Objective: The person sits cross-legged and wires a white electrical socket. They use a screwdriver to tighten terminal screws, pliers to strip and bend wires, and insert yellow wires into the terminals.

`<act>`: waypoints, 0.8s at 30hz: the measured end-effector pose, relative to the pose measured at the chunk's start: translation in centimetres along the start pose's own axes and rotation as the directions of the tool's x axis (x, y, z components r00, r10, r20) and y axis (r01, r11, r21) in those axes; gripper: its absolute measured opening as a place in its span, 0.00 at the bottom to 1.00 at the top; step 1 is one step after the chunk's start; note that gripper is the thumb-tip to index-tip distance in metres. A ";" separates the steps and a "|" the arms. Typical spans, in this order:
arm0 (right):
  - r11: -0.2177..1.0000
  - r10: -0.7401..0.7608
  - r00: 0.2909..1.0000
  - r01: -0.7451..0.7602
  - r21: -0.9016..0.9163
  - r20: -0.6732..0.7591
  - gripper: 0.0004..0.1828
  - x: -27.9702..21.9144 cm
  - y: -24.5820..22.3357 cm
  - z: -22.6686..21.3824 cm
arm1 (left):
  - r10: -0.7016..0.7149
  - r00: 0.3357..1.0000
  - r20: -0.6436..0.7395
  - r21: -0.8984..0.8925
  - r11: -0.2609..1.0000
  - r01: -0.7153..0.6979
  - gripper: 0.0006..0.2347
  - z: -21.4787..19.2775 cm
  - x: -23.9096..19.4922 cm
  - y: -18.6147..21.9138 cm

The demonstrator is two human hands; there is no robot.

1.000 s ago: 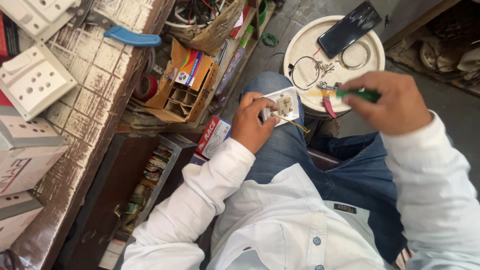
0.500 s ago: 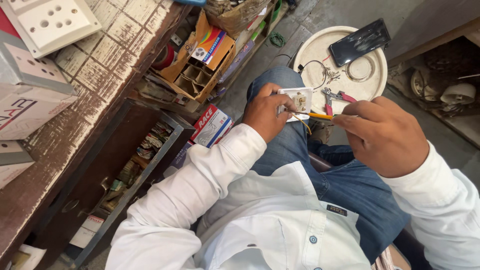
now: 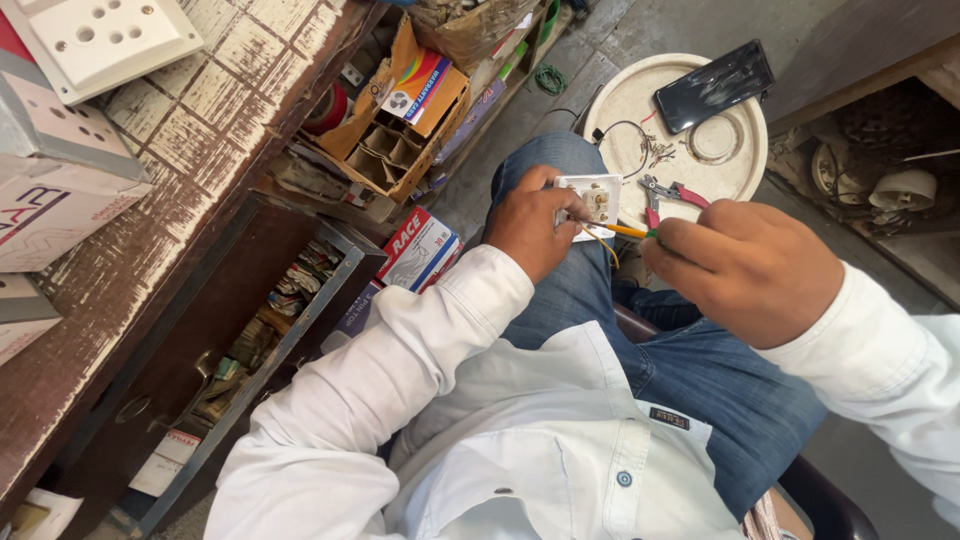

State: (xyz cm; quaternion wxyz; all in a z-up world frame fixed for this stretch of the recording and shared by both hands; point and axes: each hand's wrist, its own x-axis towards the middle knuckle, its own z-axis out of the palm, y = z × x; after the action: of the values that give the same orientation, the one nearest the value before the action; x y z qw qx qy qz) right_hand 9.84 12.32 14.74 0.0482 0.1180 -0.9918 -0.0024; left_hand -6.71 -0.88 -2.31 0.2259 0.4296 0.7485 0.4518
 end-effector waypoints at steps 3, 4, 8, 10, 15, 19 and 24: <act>0.998 -0.064 0.998 0.063 -0.026 -0.022 0.16 0.2 0.4 0.0 | 0.007 1.000 -0.010 0.003 1.000 -0.007 0.06 0.2 0.1 -0.2; 0.999 -0.043 0.999 0.043 -0.015 0.016 0.17 0.2 0.5 0.0 | -0.009 1.000 -0.002 -0.001 1.000 0.009 0.06 0.3 0.2 -0.2; 0.989 0.116 0.937 -0.077 -0.128 0.331 0.17 0.4 0.2 0.6 | -0.026 1.000 -0.008 0.004 1.000 0.026 0.06 0.5 0.0 -0.4; 0.970 0.234 0.888 -0.186 -0.155 0.395 0.18 0.4 -0.1 0.8 | -0.006 1.000 -0.014 0.004 1.000 0.006 0.06 0.5 0.1 -0.2; 0.994 0.109 0.993 -0.108 -0.030 0.040 0.14 1.2 -0.3 0.7 | 0.058 0.998 -0.028 0.057 0.997 -0.056 0.08 0.3 -0.5 0.2; 0.984 0.167 0.901 -0.126 -0.126 0.400 0.12 2.1 -0.8 0.7 | 0.028 1.000 0.003 0.090 0.996 -0.028 0.08 0.4 -0.7 0.3; 0.881 0.432 0.751 -0.469 -0.058 0.499 0.14 2.6 -1.7 0.7 | 0.097 0.994 -0.050 0.133 0.987 -0.090 0.09 0.8 -0.8 0.3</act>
State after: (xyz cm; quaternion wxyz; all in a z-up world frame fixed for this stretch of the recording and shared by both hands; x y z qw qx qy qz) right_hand 7.60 10.07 14.22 -0.2143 -0.1276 -0.9683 0.0143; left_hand -5.58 -1.16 -2.49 0.1547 0.4651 0.7615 0.4240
